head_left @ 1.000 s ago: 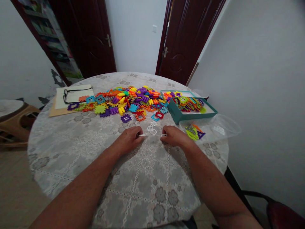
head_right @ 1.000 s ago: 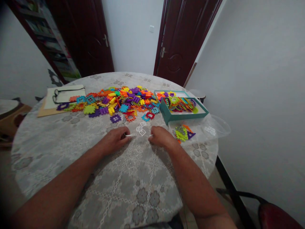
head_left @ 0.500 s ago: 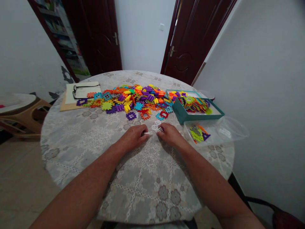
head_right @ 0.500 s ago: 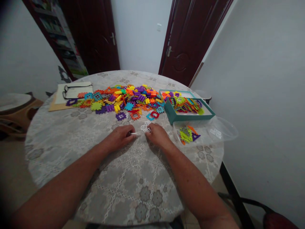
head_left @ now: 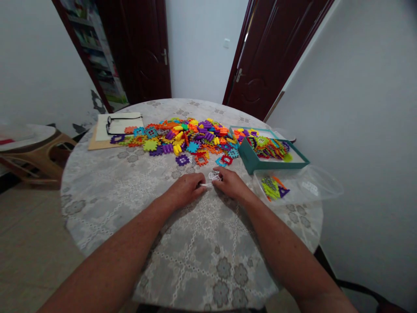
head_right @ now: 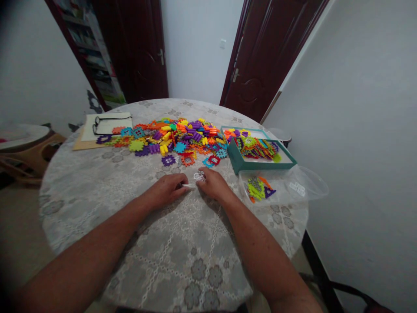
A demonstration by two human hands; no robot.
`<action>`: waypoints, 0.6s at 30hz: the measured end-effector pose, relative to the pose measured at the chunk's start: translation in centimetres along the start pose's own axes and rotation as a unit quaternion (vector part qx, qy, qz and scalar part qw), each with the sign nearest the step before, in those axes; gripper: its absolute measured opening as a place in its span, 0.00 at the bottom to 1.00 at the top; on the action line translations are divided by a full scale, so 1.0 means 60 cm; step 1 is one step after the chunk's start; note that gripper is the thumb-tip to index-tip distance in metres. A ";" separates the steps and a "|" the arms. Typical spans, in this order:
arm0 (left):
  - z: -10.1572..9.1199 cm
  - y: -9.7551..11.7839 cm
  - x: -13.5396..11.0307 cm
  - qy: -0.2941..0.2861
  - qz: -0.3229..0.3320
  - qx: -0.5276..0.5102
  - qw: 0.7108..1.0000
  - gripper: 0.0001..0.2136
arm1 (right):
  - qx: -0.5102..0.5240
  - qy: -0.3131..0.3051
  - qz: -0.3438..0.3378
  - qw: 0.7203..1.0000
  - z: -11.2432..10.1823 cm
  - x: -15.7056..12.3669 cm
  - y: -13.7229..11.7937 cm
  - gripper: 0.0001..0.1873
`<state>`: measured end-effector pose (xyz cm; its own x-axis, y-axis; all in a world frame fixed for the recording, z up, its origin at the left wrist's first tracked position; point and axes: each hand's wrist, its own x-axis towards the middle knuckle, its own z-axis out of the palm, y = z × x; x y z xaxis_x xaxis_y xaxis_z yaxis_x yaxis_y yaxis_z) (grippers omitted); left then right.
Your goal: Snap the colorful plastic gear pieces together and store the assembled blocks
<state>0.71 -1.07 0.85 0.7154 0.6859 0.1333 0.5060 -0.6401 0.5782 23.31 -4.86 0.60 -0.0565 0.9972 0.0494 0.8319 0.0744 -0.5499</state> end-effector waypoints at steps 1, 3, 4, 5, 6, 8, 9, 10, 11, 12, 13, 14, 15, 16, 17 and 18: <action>0.000 0.000 0.000 -0.002 -0.002 -0.002 1.000 0.05 | -0.011 -0.010 0.001 1.000 0.000 0.006 -0.001 0.25; 0.000 0.000 0.000 -0.005 -0.006 -0.005 1.000 0.05 | -0.027 -0.024 0.004 0.999 -0.001 0.015 -0.001 0.20; 0.000 0.001 -0.001 -0.006 -0.006 -0.004 1.000 0.05 | -0.032 -0.026 0.004 0.999 -0.001 0.017 -0.001 0.17; 0.000 0.001 -0.001 -0.005 -0.004 -0.002 1.000 0.05 | -0.036 -0.024 0.004 0.999 -0.001 0.019 0.000 0.16; 0.000 0.001 -0.001 -0.004 -0.001 0.000 1.000 0.05 | -0.038 -0.021 0.003 0.999 -0.001 0.020 -0.001 0.14; 0.000 0.001 -0.002 -0.001 0.004 0.003 1.000 0.05 | -0.037 -0.013 0.005 0.999 -0.002 0.019 -0.002 0.12; 0.001 0.000 -0.002 0.000 0.004 0.003 1.000 0.05 | -0.036 -0.011 0.009 0.999 -0.002 0.018 -0.003 0.12; 0.001 0.000 -0.002 -0.001 0.002 0.003 1.000 0.05 | -0.035 -0.008 0.013 0.999 -0.003 0.017 -0.004 0.12; 0.002 -0.001 -0.002 -0.001 -0.001 0.002 1.000 0.05 | -0.035 -0.006 0.017 0.999 -0.003 0.015 -0.005 0.12; 0.002 -0.001 -0.002 -0.001 -0.004 0.002 1.000 0.05 | -0.033 -0.003 0.018 0.999 -0.002 0.014 -0.006 0.12; 0.002 -0.001 -0.002 0.000 -0.006 0.002 1.000 0.05 | -0.028 0.000 0.013 1.000 -0.001 0.012 -0.007 0.11; 0.002 -0.001 -0.001 0.001 -0.006 0.003 1.000 0.05 | -0.018 0.000 0.003 1.000 0.001 0.010 -0.007 0.09; 0.001 0.000 -0.001 0.002 -0.005 0.005 1.000 0.05 | -0.006 0.002 -0.010 1.000 0.003 0.009 -0.007 0.08; 0.001 0.001 -0.001 0.002 -0.004 0.006 1.000 0.05 | 0.009 0.007 -0.020 1.000 0.005 0.008 -0.006 0.07; 0.000 0.002 -0.001 0.001 -0.002 0.007 1.000 0.05 | 0.021 0.017 -0.025 0.999 0.007 0.008 -0.005 0.08; -0.001 0.003 -0.001 -0.001 -0.001 0.008 1.000 0.06 | 0.028 0.031 -0.022 0.999 0.008 0.008 -0.002 0.11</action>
<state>0.73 -1.21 1.02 0.7146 0.6872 0.1305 0.5152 -0.6433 0.5663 22.90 -4.39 0.27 -0.0561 0.9905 0.1254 0.7973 0.1200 -0.5916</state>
